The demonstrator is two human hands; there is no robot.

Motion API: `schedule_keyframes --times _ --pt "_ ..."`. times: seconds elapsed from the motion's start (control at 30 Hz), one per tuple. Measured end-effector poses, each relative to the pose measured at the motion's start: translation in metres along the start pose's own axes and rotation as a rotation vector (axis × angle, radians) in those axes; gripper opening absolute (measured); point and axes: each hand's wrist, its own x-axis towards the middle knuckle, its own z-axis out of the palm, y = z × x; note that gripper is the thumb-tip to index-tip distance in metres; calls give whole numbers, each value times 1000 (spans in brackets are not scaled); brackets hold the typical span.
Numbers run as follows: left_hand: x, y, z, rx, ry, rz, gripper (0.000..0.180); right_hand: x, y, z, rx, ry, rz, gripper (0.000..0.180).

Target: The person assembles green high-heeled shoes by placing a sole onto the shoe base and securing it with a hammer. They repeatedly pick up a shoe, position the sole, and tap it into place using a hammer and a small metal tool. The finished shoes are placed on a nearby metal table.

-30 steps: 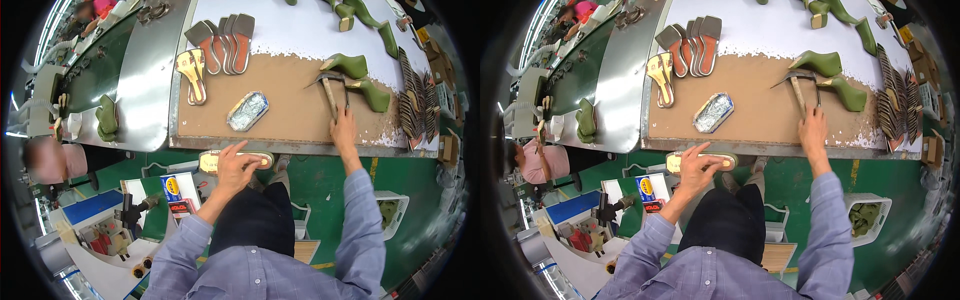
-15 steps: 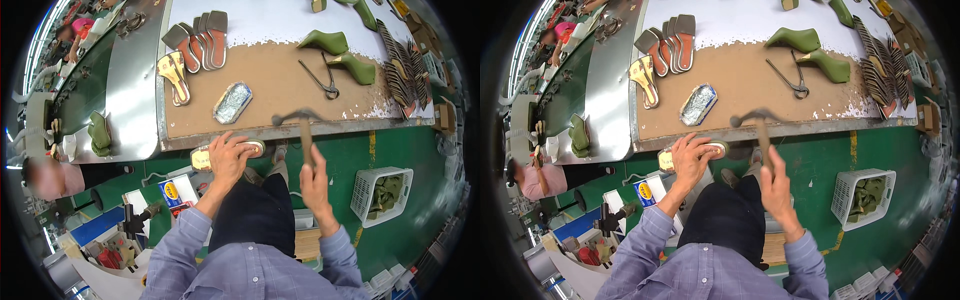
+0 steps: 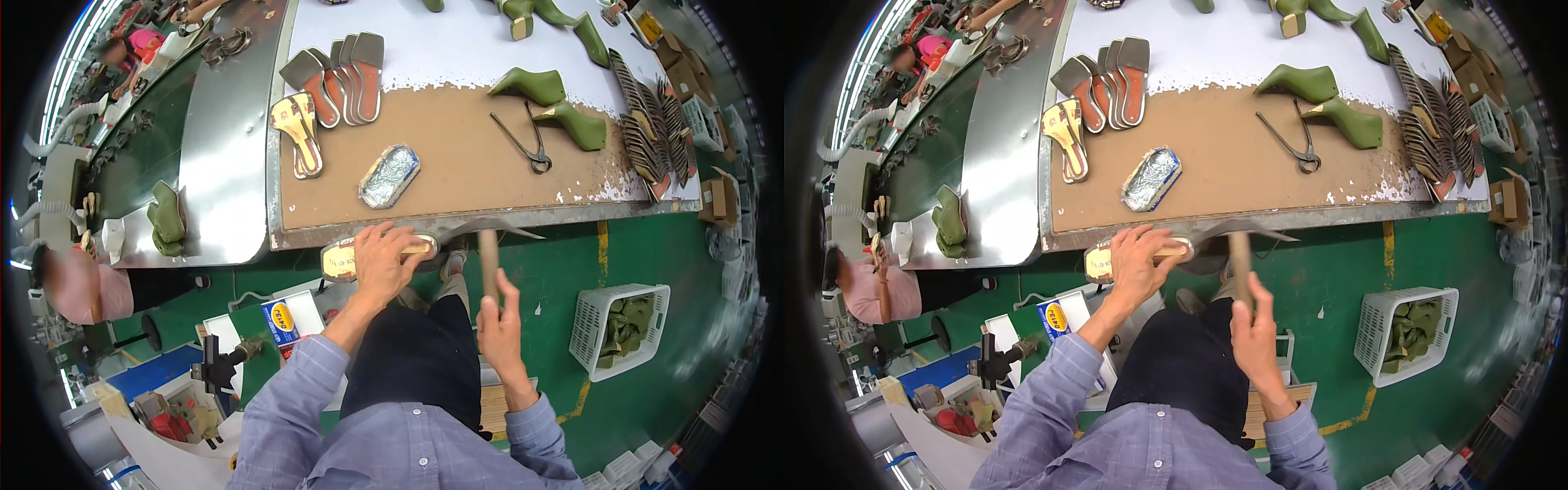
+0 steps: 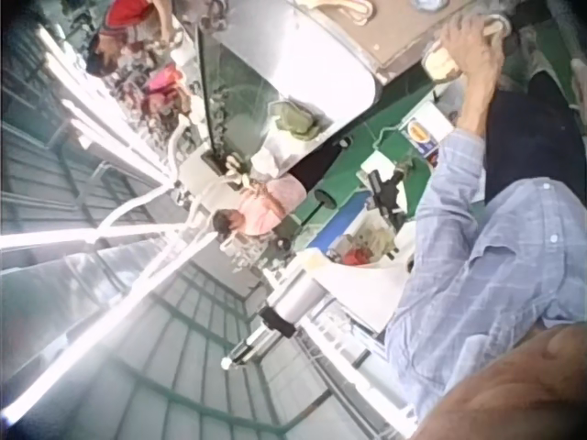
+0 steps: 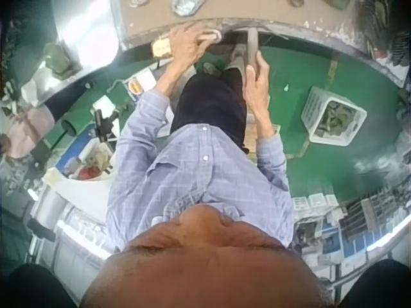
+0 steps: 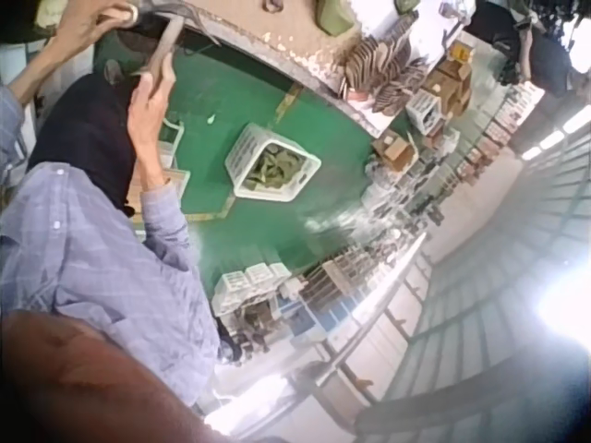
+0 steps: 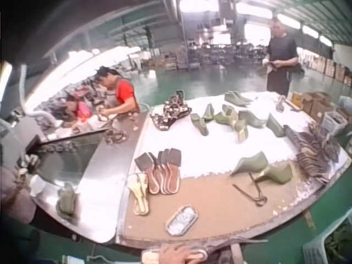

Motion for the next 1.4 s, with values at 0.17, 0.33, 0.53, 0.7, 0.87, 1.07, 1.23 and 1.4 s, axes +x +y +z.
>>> schedule_keyframes --times 0.17,0.33,0.53,0.7,0.87,1.07,1.23,1.4 --pt "6 -18 -20 296 -112 221 57 10 21 2 668 -83 589 53" --pt "7 -13 -16 262 -179 174 58 2 41 13 436 -42 437 57" --pt "8 -11 -14 256 -187 150 56 -3 66 11 123 115 139 50" --pt "9 -10 -12 252 -209 104 57 -9 58 3 -213 115 -174 51" --pt "9 -10 -11 327 -214 112 56 -22 12 2 -242 121 -318 47" --pt "7 -21 3 481 -240 144 59 -31 7 0 -280 176 -614 37" --pt "8 -18 1 501 -279 130 63 6 15 21 -450 240 -584 24" --pt "5 -21 2 486 -285 113 63 -36 16 3 -199 285 -530 13"
